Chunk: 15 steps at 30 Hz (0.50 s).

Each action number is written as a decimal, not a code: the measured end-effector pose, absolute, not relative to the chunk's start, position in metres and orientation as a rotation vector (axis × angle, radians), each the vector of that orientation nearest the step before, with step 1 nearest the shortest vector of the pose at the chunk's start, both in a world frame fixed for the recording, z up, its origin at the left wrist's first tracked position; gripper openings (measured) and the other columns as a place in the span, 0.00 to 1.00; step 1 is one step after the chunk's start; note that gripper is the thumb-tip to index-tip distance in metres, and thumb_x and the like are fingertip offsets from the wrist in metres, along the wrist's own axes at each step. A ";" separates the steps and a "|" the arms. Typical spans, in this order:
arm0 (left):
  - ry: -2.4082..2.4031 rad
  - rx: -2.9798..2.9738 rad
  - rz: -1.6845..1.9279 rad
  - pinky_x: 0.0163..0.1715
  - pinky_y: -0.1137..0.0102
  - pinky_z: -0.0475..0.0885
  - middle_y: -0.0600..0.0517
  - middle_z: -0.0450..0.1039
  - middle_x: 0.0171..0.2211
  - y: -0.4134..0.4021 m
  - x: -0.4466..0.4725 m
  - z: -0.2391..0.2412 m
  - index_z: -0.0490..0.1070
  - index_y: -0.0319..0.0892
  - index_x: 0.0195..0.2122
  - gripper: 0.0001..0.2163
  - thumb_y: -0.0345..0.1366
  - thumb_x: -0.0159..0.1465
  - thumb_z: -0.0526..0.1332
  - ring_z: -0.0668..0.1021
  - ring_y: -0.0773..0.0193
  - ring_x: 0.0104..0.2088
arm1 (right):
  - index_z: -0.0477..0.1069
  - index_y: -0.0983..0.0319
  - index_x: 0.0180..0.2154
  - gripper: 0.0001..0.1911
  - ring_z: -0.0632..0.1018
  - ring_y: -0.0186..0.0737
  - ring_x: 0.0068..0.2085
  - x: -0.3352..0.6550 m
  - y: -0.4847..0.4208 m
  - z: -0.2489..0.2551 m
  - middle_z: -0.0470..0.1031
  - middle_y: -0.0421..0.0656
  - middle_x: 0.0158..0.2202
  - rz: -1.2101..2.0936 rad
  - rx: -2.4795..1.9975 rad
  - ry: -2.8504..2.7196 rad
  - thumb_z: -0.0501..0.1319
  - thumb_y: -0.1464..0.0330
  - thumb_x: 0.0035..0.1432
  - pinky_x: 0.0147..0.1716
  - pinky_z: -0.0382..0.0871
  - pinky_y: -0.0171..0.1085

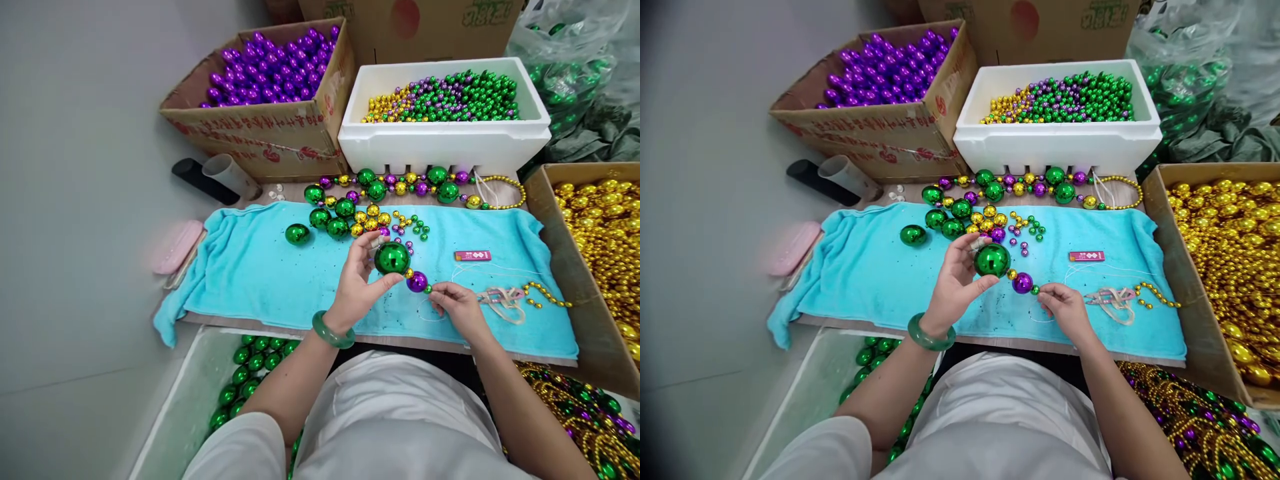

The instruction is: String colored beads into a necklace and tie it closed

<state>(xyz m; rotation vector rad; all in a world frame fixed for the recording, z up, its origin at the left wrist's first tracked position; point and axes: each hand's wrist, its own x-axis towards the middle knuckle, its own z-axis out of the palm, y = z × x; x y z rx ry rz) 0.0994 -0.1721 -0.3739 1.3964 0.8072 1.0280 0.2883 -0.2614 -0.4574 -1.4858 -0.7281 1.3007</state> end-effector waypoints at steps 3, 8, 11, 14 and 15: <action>0.804 1.405 0.996 0.51 0.65 0.71 0.46 0.67 0.55 -0.172 0.100 -0.374 0.63 0.46 0.52 0.28 0.33 0.51 0.71 0.71 0.58 0.55 | 0.71 0.63 0.38 0.17 0.71 0.32 0.22 0.287 -0.260 -0.453 0.72 0.37 0.22 1.340 -1.385 -0.720 0.67 0.63 0.45 0.22 0.65 0.34; 0.877 1.316 1.072 0.51 0.65 0.70 0.48 0.73 0.50 -0.164 0.098 -0.383 0.72 0.45 0.47 0.14 0.38 0.59 0.65 0.74 0.62 0.51 | 0.69 0.62 0.44 0.21 0.76 0.35 0.28 0.289 -0.261 -0.443 0.74 0.39 0.29 1.399 -1.283 -0.668 0.67 0.67 0.45 0.27 0.69 0.35; 0.949 1.278 1.116 0.50 0.67 0.70 0.49 0.77 0.45 -0.158 0.094 -0.388 0.76 0.43 0.39 0.08 0.37 0.60 0.64 0.75 0.62 0.50 | 0.71 0.62 0.41 0.19 0.77 0.37 0.32 0.292 -0.261 -0.444 0.74 0.39 0.28 1.370 -1.312 -0.644 0.67 0.66 0.45 0.28 0.70 0.35; 1.004 1.248 1.140 0.41 0.72 0.72 0.50 0.78 0.40 -0.154 0.090 -0.390 0.77 0.41 0.34 0.05 0.36 0.57 0.65 0.77 0.65 0.43 | 0.71 0.62 0.41 0.18 0.76 0.37 0.31 0.297 -0.261 -0.446 0.74 0.41 0.30 1.311 -1.442 -0.711 0.65 0.65 0.46 0.26 0.69 0.35; 1.016 1.238 1.147 0.37 0.73 0.72 0.50 0.78 0.38 -0.154 0.090 -0.389 0.77 0.41 0.34 0.06 0.36 0.57 0.65 0.77 0.66 0.40 | 0.72 0.62 0.42 0.18 0.75 0.36 0.29 0.299 -0.261 -0.446 0.73 0.40 0.29 1.261 -1.522 -0.768 0.64 0.64 0.47 0.24 0.68 0.34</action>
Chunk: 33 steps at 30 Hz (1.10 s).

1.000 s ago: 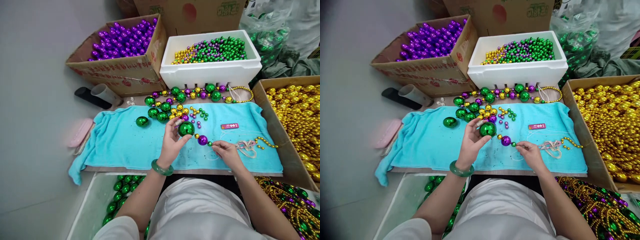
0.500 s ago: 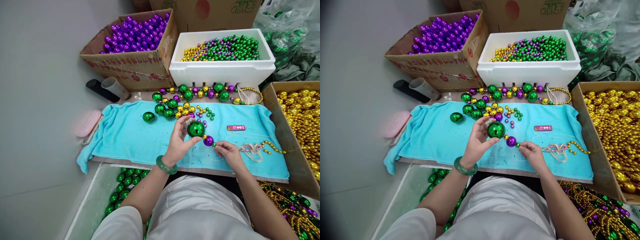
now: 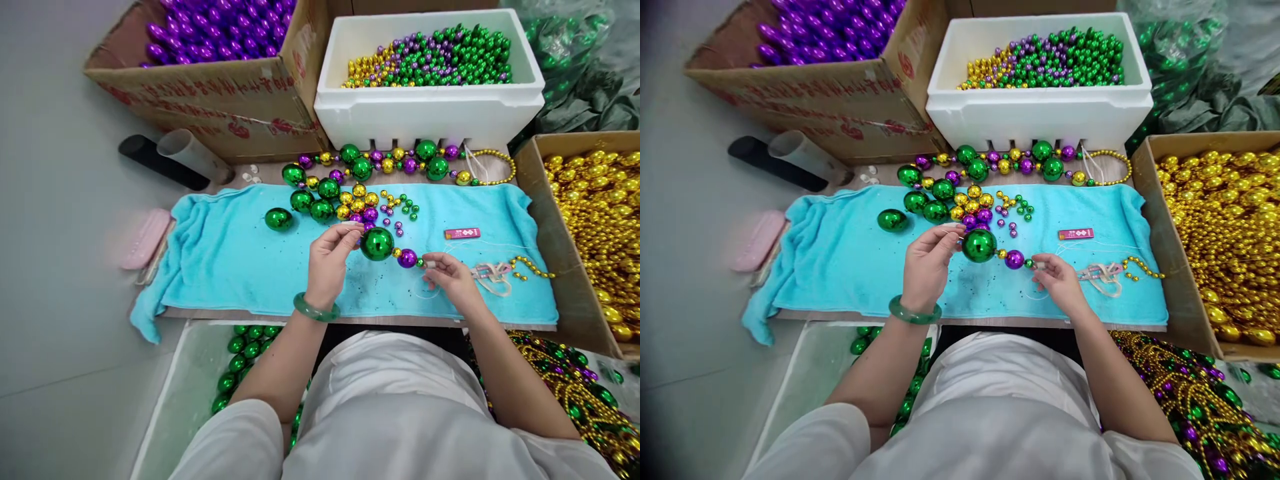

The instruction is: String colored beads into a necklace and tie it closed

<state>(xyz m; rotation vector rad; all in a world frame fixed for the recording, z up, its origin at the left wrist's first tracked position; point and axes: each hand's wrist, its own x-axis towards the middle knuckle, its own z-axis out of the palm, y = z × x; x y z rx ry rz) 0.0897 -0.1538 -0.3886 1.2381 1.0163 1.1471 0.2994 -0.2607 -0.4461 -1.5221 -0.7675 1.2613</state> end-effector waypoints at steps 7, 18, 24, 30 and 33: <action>1.012 1.352 1.192 0.27 0.74 0.72 0.51 0.77 0.31 -0.159 0.093 -0.364 0.75 0.40 0.34 0.07 0.37 0.59 0.63 0.77 0.69 0.29 | 0.76 0.60 0.41 0.13 0.69 0.32 0.25 0.295 -0.243 -0.409 0.73 0.40 0.27 0.780 -1.600 -1.129 0.61 0.64 0.55 0.24 0.64 0.33; 0.915 1.460 1.482 0.28 0.72 0.74 0.54 0.76 0.29 -0.166 0.076 -0.320 0.76 0.43 0.33 0.03 0.35 0.60 0.64 0.76 0.69 0.26 | 0.76 0.61 0.33 0.07 0.74 0.32 0.28 0.242 -0.209 -0.388 0.76 0.39 0.28 0.912 -1.286 -1.456 0.59 0.69 0.57 0.30 0.67 0.33; 0.919 1.350 1.301 0.32 0.70 0.75 0.50 0.77 0.36 -0.159 0.065 -0.343 0.74 0.44 0.44 0.13 0.44 0.64 0.58 0.78 0.66 0.32 | 0.68 0.61 0.36 0.06 0.73 0.30 0.25 0.241 -0.208 -0.403 0.73 0.37 0.26 1.122 -1.277 -1.378 0.54 0.67 0.60 0.28 0.67 0.31; 0.985 1.823 0.607 0.47 0.64 0.72 0.46 0.69 0.53 -0.174 0.061 -0.386 0.68 0.47 0.53 0.24 0.39 0.55 0.68 0.73 0.57 0.51 | 0.65 0.60 0.36 0.06 0.70 0.29 0.23 0.224 -0.211 -0.406 0.66 0.34 0.23 1.297 -1.186 -1.011 0.54 0.65 0.59 0.23 0.67 0.28; 0.932 1.996 0.493 0.52 0.59 0.69 0.46 0.71 0.50 -0.184 0.061 -0.410 0.72 0.44 0.47 0.15 0.36 0.57 0.64 0.72 0.56 0.52 | 0.65 0.60 0.38 0.05 0.72 0.30 0.27 0.209 -0.220 -0.392 0.69 0.36 0.26 1.300 -1.105 -1.006 0.54 0.69 0.58 0.27 0.70 0.30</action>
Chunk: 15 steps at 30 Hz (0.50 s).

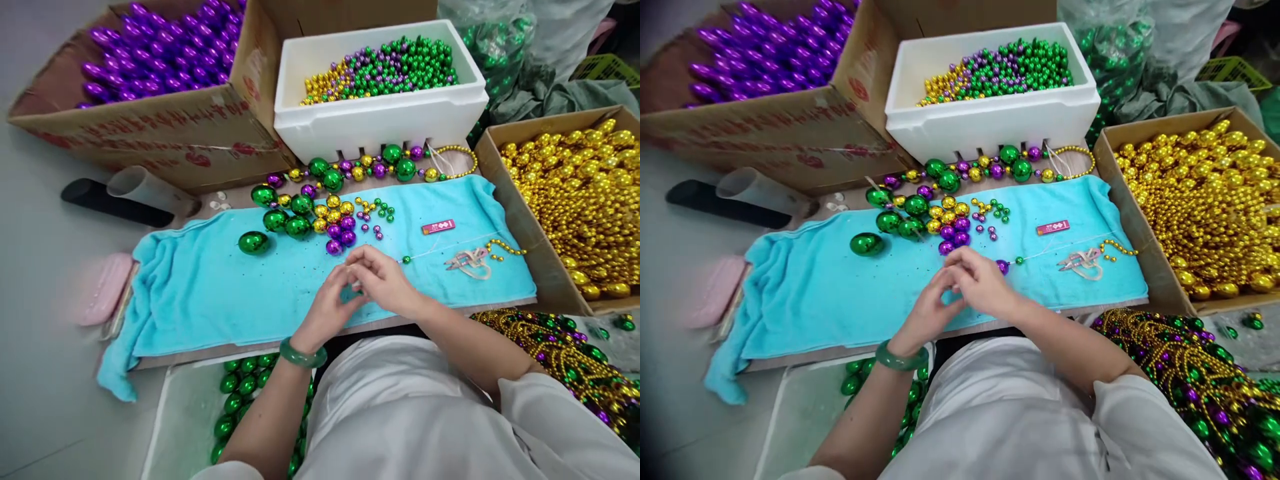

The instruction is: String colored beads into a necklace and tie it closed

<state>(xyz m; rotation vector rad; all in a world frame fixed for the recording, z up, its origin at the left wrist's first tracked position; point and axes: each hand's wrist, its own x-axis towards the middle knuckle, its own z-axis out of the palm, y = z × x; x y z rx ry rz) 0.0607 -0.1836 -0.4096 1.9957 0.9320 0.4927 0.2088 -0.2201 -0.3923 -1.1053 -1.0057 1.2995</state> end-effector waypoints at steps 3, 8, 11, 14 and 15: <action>0.906 2.027 0.537 0.58 0.56 0.64 0.45 0.70 0.51 -0.186 0.060 -0.429 0.72 0.42 0.49 0.14 0.34 0.61 0.58 0.69 0.55 0.55 | 0.67 0.61 0.37 0.06 0.75 0.33 0.31 0.192 -0.232 -0.381 0.72 0.39 0.28 1.211 -1.103 -1.221 0.54 0.73 0.57 0.34 0.70 0.34; 0.885 1.948 0.526 0.50 0.62 0.71 0.45 0.64 0.56 -0.174 0.062 -0.440 0.66 0.46 0.57 0.23 0.38 0.59 0.62 0.67 0.54 0.58 | 0.70 0.62 0.36 0.09 0.77 0.39 0.39 0.171 -0.251 -0.383 0.77 0.44 0.36 1.081 -1.046 -1.508 0.52 0.74 0.60 0.43 0.68 0.39; 0.874 1.922 0.516 0.48 0.63 0.73 0.44 0.64 0.55 -0.165 0.068 -0.441 0.67 0.46 0.57 0.24 0.40 0.59 0.63 0.69 0.54 0.56 | 0.71 0.63 0.38 0.10 0.77 0.39 0.42 0.167 -0.254 -0.389 0.78 0.45 0.39 1.086 -0.997 -1.527 0.51 0.73 0.62 0.45 0.68 0.38; 0.867 1.893 0.539 0.48 0.63 0.73 0.44 0.63 0.55 -0.159 0.075 -0.445 0.67 0.47 0.56 0.24 0.40 0.58 0.64 0.69 0.53 0.56 | 0.72 0.62 0.38 0.10 0.77 0.37 0.40 0.168 -0.253 -0.388 0.78 0.44 0.37 1.103 -1.016 -1.458 0.52 0.72 0.62 0.44 0.69 0.37; 0.859 1.880 0.546 0.48 0.63 0.73 0.44 0.63 0.56 -0.157 0.077 -0.446 0.67 0.47 0.56 0.24 0.40 0.58 0.64 0.69 0.53 0.56 | 0.72 0.62 0.38 0.09 0.77 0.36 0.39 0.169 -0.252 -0.386 0.78 0.43 0.36 1.116 -1.020 -1.426 0.53 0.71 0.62 0.43 0.69 0.36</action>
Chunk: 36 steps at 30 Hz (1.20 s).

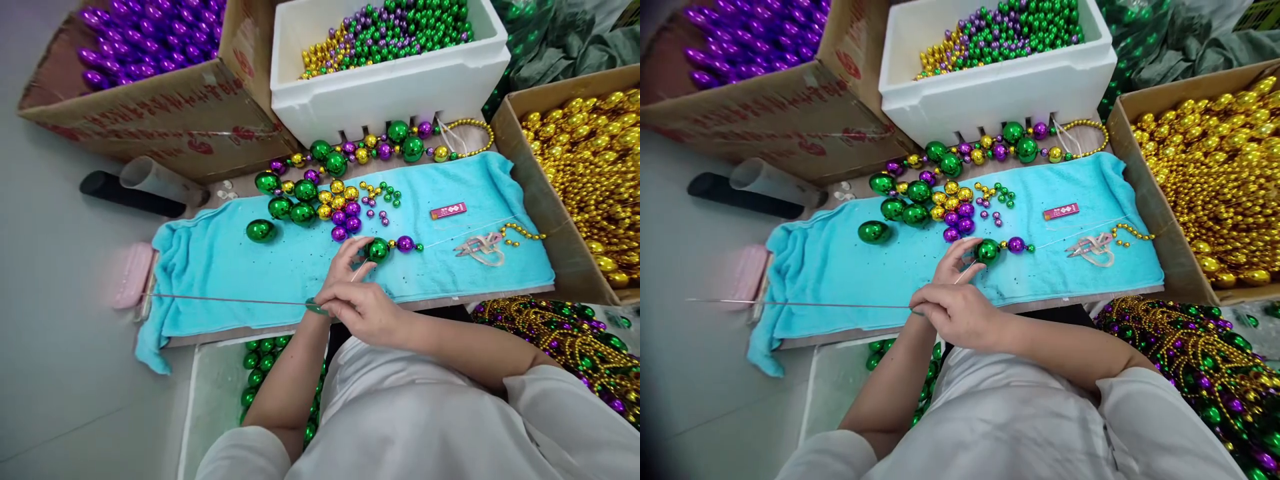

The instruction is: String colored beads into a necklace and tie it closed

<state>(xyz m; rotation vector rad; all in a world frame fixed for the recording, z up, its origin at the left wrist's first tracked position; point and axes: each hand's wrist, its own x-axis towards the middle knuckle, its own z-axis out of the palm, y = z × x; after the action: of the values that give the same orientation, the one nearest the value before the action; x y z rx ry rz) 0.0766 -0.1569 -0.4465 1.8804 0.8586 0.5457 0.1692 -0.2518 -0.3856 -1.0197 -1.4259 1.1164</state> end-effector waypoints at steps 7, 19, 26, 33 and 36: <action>0.823 1.870 0.599 0.47 0.63 0.74 0.43 0.65 0.54 -0.145 0.093 -0.456 0.69 0.44 0.55 0.23 0.41 0.58 0.64 0.71 0.53 0.54 | 0.70 0.61 0.35 0.06 0.75 0.33 0.31 0.169 -0.241 -0.372 0.74 0.39 0.27 1.203 -0.955 -1.241 0.55 0.70 0.59 0.34 0.70 0.33; 0.861 1.991 0.610 0.46 0.63 0.75 0.44 0.66 0.55 -0.139 0.097 -0.455 0.66 0.45 0.57 0.22 0.36 0.60 0.60 0.73 0.57 0.52 | 0.70 0.62 0.39 0.10 0.75 0.34 0.31 0.160 -0.247 -0.360 0.75 0.42 0.31 1.269 -0.881 -1.302 0.54 0.72 0.55 0.31 0.70 0.32; 1.059 2.235 0.701 0.47 0.64 0.71 0.47 0.72 0.46 -0.119 0.072 -0.429 0.72 0.44 0.51 0.15 0.34 0.64 0.55 0.75 0.62 0.44 | 0.73 0.61 0.36 0.08 0.74 0.32 0.30 0.207 -0.256 -0.393 0.74 0.40 0.28 1.241 -1.020 -1.034 0.56 0.68 0.59 0.30 0.69 0.32; 1.024 2.586 0.561 0.47 0.58 0.63 0.47 0.75 0.39 -0.093 0.109 -0.423 0.77 0.44 0.39 0.10 0.33 0.64 0.55 0.70 0.56 0.42 | 0.73 0.60 0.34 0.05 0.71 0.33 0.25 0.263 -0.262 -0.415 0.71 0.39 0.23 1.128 -1.063 -0.594 0.62 0.65 0.56 0.22 0.63 0.32; 1.028 2.619 0.420 0.46 0.55 0.61 0.45 0.74 0.35 -0.089 0.132 -0.431 0.76 0.43 0.35 0.09 0.32 0.63 0.56 0.68 0.52 0.43 | 0.73 0.60 0.34 0.05 0.71 0.33 0.26 0.275 -0.264 -0.419 0.72 0.39 0.24 1.081 -1.067 -0.499 0.63 0.66 0.55 0.21 0.63 0.32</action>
<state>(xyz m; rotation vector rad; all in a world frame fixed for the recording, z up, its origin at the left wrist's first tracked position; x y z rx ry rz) 0.1318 -0.0891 -0.4310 2.6190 1.0277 0.4204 0.2750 -0.2644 -0.4186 -1.0666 -0.4987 1.0809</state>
